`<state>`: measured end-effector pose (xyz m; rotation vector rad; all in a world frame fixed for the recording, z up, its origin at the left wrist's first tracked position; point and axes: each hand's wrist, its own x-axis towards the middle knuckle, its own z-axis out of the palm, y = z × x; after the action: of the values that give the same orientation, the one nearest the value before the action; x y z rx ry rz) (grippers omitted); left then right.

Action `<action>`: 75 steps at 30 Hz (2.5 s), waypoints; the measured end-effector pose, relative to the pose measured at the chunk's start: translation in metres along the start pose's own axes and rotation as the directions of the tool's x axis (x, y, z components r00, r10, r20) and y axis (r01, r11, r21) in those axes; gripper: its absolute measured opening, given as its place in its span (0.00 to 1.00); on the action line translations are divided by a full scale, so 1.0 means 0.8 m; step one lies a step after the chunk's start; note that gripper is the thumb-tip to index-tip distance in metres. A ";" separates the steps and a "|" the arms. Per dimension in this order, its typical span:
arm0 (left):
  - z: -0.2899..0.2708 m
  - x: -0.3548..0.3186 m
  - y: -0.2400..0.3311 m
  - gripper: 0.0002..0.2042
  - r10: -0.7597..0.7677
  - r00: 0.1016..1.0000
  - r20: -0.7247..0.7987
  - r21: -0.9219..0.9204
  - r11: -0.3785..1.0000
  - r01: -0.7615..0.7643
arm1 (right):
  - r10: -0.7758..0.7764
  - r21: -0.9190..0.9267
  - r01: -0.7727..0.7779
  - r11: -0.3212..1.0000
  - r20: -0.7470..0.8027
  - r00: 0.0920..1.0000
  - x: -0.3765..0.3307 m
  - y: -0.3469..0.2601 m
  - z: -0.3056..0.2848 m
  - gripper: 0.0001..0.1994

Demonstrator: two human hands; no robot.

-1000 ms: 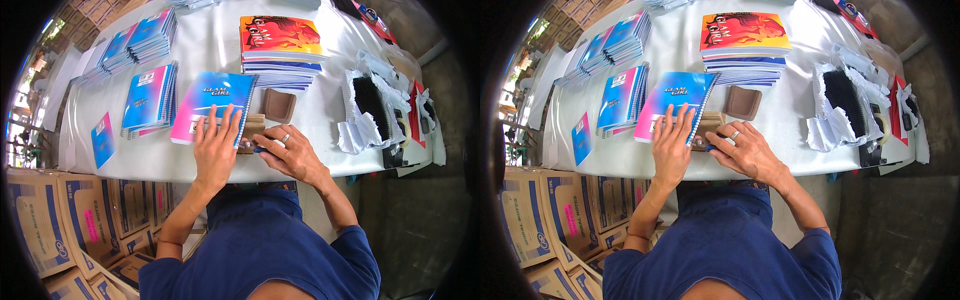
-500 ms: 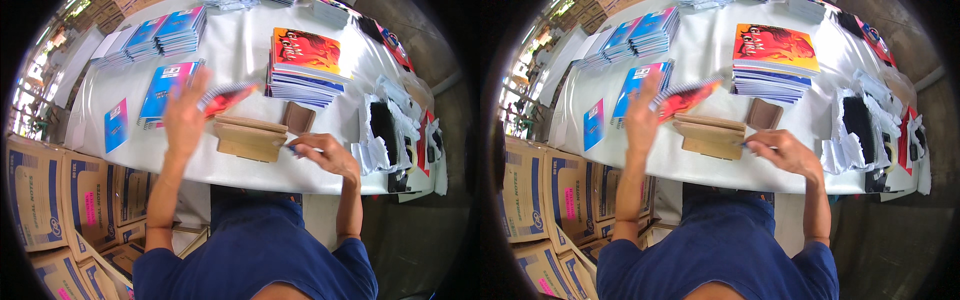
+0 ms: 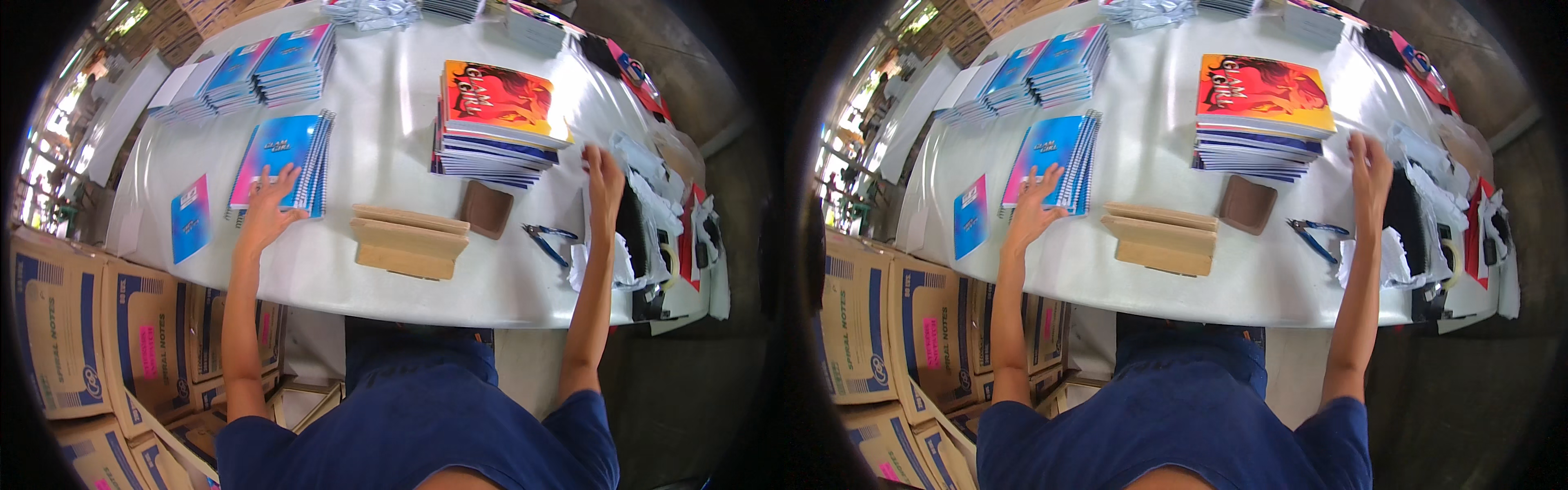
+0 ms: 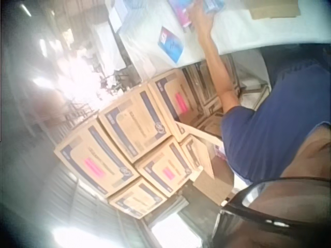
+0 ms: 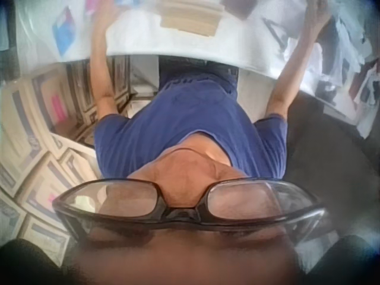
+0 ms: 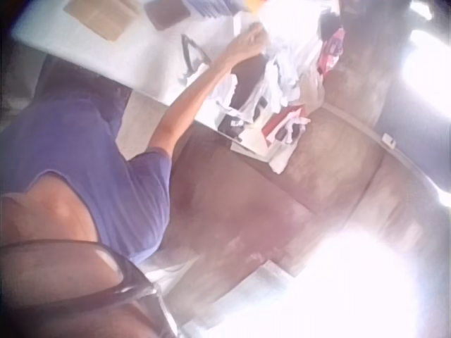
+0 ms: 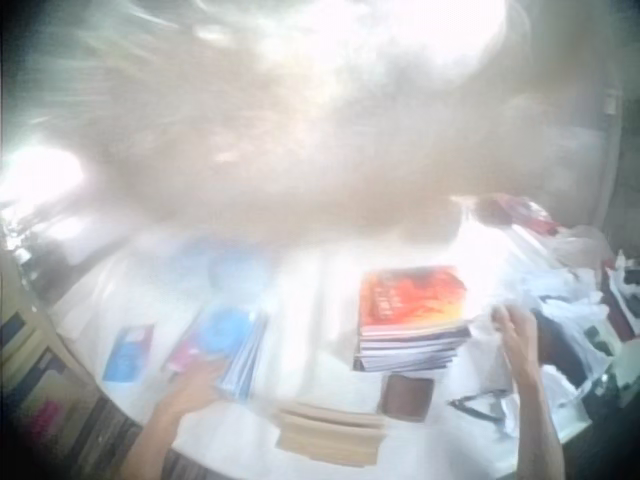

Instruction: The person binds notebooks by threading a spiral wire through the pre-punched holes in the covers and pages and then trims the wire using pliers.

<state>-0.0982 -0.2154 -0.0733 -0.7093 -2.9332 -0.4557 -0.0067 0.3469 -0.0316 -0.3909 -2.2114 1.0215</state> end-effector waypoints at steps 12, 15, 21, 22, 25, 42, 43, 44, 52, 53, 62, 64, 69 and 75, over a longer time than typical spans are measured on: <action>-0.013 0.046 0.135 0.32 0.098 0.918 -0.385 -0.316 0.920 -0.230 | 0.039 0.040 -0.046 0.998 0.154 0.987 0.076 -0.061 0.009 0.12; -0.028 0.059 0.191 0.31 -0.016 0.900 -0.435 -0.674 0.669 -0.314 | -0.035 0.457 -0.061 0.888 0.199 0.979 0.006 -0.108 -0.004 0.07; -0.065 0.042 0.200 0.25 0.154 0.988 0.013 -0.946 0.322 -0.037 | 0.036 0.743 -0.156 0.650 0.176 0.984 -0.167 -0.138 0.048 0.10; -0.063 0.034 0.196 0.20 0.194 0.981 0.005 -0.921 0.383 -0.071 | 0.022 0.753 -0.165 0.637 0.196 0.980 -0.184 -0.125 0.055 0.11; -0.048 0.023 0.186 0.21 0.368 0.929 -0.039 -0.922 0.345 -0.176 | -0.184 0.455 0.044 0.890 0.269 0.945 -0.213 -0.066 0.076 0.09; 0.056 -0.012 0.138 0.47 -0.216 0.918 -0.334 -0.918 0.295 -0.265 | -0.069 -0.660 -0.027 0.750 -0.119 0.991 -0.016 0.054 -0.054 0.06; 0.049 -0.013 0.142 0.46 -0.225 0.912 -0.342 -0.911 0.316 -0.264 | 0.051 -0.780 -0.097 0.618 -0.084 0.995 -0.012 0.083 -0.054 0.07; 0.047 -0.010 0.147 0.44 -0.230 0.908 -0.350 -0.906 0.331 -0.265 | 0.086 -0.856 -0.016 0.517 0.033 0.996 -0.016 0.133 -0.055 0.09; 0.035 -0.024 0.149 0.35 -0.251 0.904 -0.347 -0.901 0.357 -0.247 | 0.079 -0.787 0.011 0.616 0.075 0.994 -0.002 0.126 -0.057 0.10; 0.030 -0.025 0.149 0.34 -0.254 0.900 -0.354 -0.894 0.376 -0.245 | 0.086 -0.773 0.015 0.634 0.090 0.992 0.000 0.127 -0.061 0.10; -0.013 -0.016 0.183 0.29 -0.206 0.834 -0.512 -0.765 0.550 -0.335 | -0.286 -0.753 0.233 0.615 0.063 0.956 0.005 0.096 -0.070 0.06; -0.018 -0.009 0.197 0.28 -0.123 0.818 -0.562 -0.697 0.602 -0.389 | -0.170 -0.766 0.284 0.578 0.227 0.959 0.004 0.115 -0.069 0.05; -0.026 -0.004 0.235 0.27 -0.033 0.797 -0.603 -0.632 0.630 -0.452 | -0.159 -0.788 0.337 0.516 0.299 0.941 -0.009 0.151 -0.045 0.07; -0.036 -0.011 0.236 0.26 0.008 0.786 -0.618 -0.551 0.709 -0.441 | -0.059 -0.774 0.069 0.630 0.041 0.997 0.012 0.128 -0.082 0.06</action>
<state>-0.0032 -0.0678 0.0028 -0.8042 -2.0067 -1.4589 0.0299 0.4555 -0.0739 -0.6675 -2.5633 -0.0569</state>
